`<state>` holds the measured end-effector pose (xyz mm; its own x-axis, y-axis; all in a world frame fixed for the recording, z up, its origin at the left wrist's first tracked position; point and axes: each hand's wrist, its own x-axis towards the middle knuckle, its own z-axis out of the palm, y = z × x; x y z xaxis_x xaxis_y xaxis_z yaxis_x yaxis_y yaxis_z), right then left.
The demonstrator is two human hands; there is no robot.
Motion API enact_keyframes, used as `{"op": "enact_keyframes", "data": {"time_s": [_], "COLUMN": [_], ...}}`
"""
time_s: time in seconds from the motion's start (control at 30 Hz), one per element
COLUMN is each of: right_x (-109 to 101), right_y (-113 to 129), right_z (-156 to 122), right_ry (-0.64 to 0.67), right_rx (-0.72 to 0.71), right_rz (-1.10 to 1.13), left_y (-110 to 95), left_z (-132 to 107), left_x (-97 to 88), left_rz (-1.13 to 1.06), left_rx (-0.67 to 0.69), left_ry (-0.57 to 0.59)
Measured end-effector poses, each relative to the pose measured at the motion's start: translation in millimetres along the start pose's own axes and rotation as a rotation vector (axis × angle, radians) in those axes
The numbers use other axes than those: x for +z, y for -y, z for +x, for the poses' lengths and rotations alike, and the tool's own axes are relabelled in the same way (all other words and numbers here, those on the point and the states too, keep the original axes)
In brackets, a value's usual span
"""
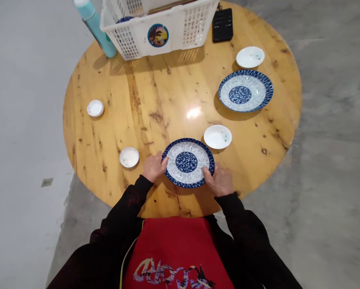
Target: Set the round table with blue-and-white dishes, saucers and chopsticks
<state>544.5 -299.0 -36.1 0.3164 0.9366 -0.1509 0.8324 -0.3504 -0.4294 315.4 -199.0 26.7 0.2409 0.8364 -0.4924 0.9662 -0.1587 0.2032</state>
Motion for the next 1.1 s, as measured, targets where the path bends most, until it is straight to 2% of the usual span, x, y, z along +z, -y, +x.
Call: {"op": "enact_keyframes", "data": {"time_s": [0.13,0.27,0.73,0.97,1.1], "right_x": [-2,-6,-4,-5,-5], "right_y": [1,5,11,18,9], "right_z": [5,11,13,18,21], "right_ry": [0.038,0.082,0.18,0.23,0.233], "right_rx": [0.035,-0.003,-0.032,-0.011,0.02], "right_rz": [-0.005,0.007,-0.206,-0.174,-0.024], "left_y": [-5,-6,-8,-3,5], "left_z": [-1,-1,3,5,9], "left_x": [0.1,-1.2,-6.4,-8.4,-7.8], "left_rz": [0.025,0.06,0.17,0.203,0.122], "left_rx": [-0.041,-0.067,-0.065,-0.048,-0.063], "left_ry": [-0.002,-0.009,0.039,0.005,-0.069]}}
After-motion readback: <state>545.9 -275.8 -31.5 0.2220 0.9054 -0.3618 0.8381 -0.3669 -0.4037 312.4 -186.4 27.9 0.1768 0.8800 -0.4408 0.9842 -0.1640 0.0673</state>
